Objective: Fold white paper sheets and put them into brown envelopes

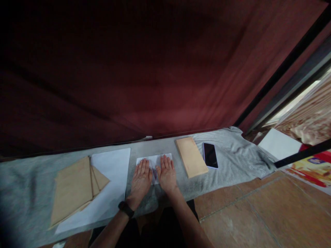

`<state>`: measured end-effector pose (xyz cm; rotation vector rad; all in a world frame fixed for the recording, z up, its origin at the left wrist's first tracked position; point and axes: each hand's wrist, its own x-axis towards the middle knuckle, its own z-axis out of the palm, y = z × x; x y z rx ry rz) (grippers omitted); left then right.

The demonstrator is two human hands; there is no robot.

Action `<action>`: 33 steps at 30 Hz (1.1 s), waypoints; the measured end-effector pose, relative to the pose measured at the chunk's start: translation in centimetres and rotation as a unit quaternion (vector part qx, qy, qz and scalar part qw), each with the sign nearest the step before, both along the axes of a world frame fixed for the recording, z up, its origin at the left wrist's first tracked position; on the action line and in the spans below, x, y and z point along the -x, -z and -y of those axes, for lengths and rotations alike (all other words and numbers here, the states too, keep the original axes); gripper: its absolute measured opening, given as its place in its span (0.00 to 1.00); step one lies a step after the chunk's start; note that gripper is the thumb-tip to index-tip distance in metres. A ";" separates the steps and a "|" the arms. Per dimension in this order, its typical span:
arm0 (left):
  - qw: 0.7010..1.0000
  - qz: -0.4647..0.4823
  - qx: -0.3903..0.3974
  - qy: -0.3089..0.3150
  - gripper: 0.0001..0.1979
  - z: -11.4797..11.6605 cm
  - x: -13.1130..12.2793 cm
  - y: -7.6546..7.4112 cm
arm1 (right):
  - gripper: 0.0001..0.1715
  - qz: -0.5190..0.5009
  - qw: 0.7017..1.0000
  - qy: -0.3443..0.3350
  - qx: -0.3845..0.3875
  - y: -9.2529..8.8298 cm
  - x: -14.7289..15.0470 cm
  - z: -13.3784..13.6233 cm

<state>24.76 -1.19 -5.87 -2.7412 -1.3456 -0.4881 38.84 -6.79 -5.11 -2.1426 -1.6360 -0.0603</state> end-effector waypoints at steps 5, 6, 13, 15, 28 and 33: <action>0.994 -0.030 0.014 0.102 0.29 -1.1 -0.9 0.3 | 0.28 -0.017 0.996 -0.090 0.018 -0.6 0.0 -1.2; 0.994 -0.030 0.015 0.108 0.29 -1.4 -1.1 0.5 | 0.28 -0.014 0.996 -0.087 0.019 -0.6 -0.1 -1.4; 0.995 -0.013 0.012 0.100 0.29 -2.3 -1.4 1.2 | 0.27 0.020 0.998 -0.059 0.031 -0.3 -0.9 -2.2; 0.996 -0.014 0.014 0.092 0.29 -2.2 -1.5 1.1 | 0.27 0.024 0.998 -0.048 0.035 -0.3 -0.9 -2.3; 0.997 -0.023 0.043 0.055 0.27 -1.9 -2.1 0.1 | 0.28 -0.007 0.999 -0.018 0.037 -0.3 -0.6 -1.6; 0.997 -0.026 0.057 0.051 0.27 -2.6 -2.2 -0.4 | 0.27 -0.011 0.995 -0.090 0.049 -0.3 0.1 1.9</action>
